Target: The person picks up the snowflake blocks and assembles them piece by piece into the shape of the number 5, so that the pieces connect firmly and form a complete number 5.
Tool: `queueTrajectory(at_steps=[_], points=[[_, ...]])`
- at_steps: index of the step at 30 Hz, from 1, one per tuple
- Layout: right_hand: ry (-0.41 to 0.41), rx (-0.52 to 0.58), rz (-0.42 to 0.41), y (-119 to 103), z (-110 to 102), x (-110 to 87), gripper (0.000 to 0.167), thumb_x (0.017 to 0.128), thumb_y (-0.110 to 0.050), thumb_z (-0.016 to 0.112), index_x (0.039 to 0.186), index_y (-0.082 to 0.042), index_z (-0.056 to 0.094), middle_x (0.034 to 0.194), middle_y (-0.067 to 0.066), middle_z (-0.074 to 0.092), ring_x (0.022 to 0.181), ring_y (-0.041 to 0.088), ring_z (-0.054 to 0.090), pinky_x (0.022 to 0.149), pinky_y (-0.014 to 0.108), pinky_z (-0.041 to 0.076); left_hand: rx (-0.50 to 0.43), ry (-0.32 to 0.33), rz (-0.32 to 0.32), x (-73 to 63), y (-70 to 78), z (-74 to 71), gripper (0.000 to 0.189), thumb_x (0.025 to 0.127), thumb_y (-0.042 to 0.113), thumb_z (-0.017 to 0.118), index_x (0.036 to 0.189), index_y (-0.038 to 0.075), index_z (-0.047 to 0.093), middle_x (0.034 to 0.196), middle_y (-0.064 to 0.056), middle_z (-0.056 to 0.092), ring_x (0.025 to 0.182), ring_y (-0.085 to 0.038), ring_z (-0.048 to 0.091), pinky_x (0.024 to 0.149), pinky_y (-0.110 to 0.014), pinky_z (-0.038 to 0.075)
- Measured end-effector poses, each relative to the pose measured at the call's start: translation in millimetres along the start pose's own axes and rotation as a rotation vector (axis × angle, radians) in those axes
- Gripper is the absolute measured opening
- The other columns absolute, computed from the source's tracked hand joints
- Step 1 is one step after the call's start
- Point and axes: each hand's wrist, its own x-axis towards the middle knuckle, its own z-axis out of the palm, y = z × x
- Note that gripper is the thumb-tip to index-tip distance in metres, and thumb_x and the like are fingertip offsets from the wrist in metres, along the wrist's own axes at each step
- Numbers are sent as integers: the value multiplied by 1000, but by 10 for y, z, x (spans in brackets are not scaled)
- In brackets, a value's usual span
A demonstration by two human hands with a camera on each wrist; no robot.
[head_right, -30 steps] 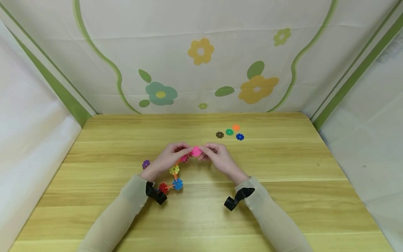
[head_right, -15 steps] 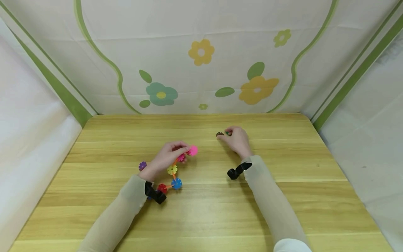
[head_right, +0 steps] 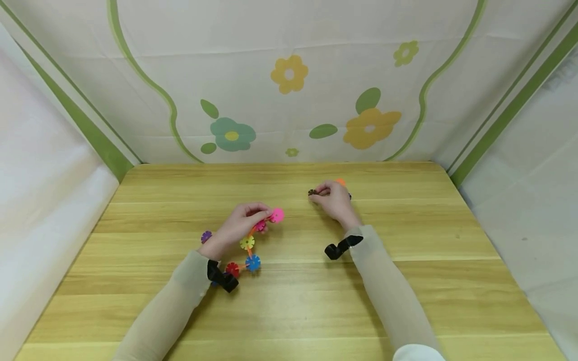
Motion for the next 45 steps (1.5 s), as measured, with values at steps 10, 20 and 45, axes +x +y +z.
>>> queueTrajectory(at_steps=[10, 20, 45], points=[[-143, 159, -127, -318, 123, -645, 21, 98, -31, 72, 107, -14, 78, 98, 6, 75, 89, 33, 68, 69, 33, 55, 4, 15, -5, -8, -19, -4, 23, 106, 20, 59, 115, 4, 71, 103, -10, 72, 90, -46, 66, 80, -51, 57], [-99, 170, -199, -389, 242, -835, 14, 97, -21, 74, 104, -9, 77, 92, -2, 75, 86, 27, 71, 73, 32, 57, 1, 22, 2, -23, -16, 5, 23, 106, 22, 59, 115, 5, 72, 104, -11, 70, 90, -44, 66, 80, -49, 58], [-63, 136, -280, -401, 302, -829, 7, 93, -21, 77, 98, -15, 79, 91, -7, 75, 82, 15, 69, 73, 45, 57, -2, 13, -11, 5, -45, 26, 22, 105, 22, 61, 108, 4, 73, 102, -21, 69, 87, -45, 65, 78, -47, 58]])
